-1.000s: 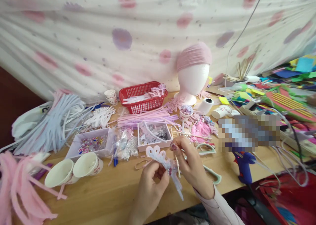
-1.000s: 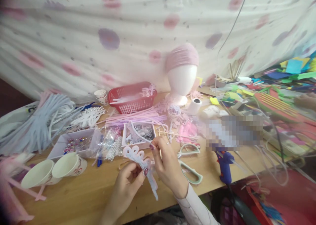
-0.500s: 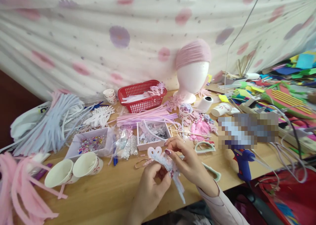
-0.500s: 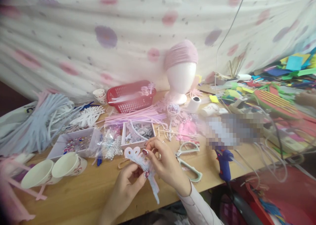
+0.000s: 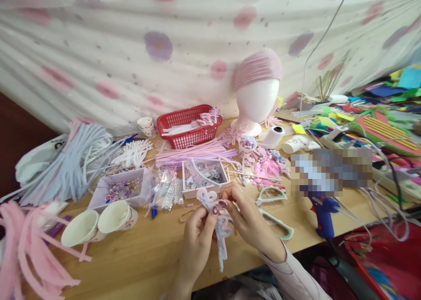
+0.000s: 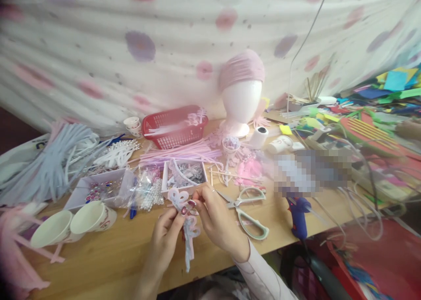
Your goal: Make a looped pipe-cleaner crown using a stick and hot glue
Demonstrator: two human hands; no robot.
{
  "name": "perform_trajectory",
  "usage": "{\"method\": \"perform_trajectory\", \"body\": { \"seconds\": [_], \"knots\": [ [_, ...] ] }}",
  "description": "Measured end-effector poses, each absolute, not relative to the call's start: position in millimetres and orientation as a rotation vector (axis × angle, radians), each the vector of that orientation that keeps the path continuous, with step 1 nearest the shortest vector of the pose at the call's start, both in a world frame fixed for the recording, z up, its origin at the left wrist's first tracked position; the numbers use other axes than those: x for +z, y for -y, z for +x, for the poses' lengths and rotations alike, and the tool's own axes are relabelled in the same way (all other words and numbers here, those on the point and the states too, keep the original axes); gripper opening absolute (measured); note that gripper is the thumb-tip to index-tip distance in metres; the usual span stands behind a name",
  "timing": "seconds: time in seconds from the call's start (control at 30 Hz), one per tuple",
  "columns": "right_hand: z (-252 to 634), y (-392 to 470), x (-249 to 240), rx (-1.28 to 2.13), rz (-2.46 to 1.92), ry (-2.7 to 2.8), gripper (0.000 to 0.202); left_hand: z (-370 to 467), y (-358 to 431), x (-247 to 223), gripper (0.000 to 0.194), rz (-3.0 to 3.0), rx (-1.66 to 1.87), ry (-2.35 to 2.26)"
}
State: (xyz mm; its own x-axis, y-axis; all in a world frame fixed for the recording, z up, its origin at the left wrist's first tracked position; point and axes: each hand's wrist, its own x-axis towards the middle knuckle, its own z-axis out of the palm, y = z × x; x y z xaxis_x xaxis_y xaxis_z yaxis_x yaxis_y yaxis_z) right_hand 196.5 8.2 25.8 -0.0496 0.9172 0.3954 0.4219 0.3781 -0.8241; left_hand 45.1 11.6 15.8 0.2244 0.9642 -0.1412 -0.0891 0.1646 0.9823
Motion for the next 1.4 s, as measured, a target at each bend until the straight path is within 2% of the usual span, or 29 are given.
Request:
{"method": "perform_trajectory", "body": {
  "seconds": [0.23,0.37,0.5,0.6,0.67,0.83,0.97,1.17,1.27,1.4],
  "knots": [
    [206,-15,15,0.457,-1.160,1.457,0.014,46,-11,4,0.045,0.809,1.031,-1.027],
    [215,-13,11,0.454,-1.175,1.323,0.004,44,-12,5,0.046,0.763,1.069,-1.019],
    [215,-9,11,0.485,-1.207,1.218,0.021,44,-12,8,0.047,0.756,1.056,-1.009],
    [212,-7,12,0.488,-1.219,1.178,0.008,46,-11,12,0.047,0.749,1.067,-1.026],
    [211,-6,13,0.491,-1.230,1.177,0.013,48,-10,15,0.046,0.743,1.088,-1.049],
    [209,-1,14,0.624,-1.233,1.160,0.013,50,-10,22,0.046,0.771,1.117,-1.089],
    [206,1,19,0.758,-1.184,1.112,0.023,49,-12,23,0.044,0.803,1.137,-1.086],
    [199,-6,22,1.162,-0.991,0.808,0.038,41,-17,19,0.047,0.798,1.152,-1.062],
    [198,-8,20,1.133,-0.990,0.797,0.042,38,-20,19,0.048,0.811,1.163,-1.055],
    [201,-8,20,1.090,-0.990,0.801,0.033,40,-22,25,0.044,0.813,1.169,-1.085]
  ]
}}
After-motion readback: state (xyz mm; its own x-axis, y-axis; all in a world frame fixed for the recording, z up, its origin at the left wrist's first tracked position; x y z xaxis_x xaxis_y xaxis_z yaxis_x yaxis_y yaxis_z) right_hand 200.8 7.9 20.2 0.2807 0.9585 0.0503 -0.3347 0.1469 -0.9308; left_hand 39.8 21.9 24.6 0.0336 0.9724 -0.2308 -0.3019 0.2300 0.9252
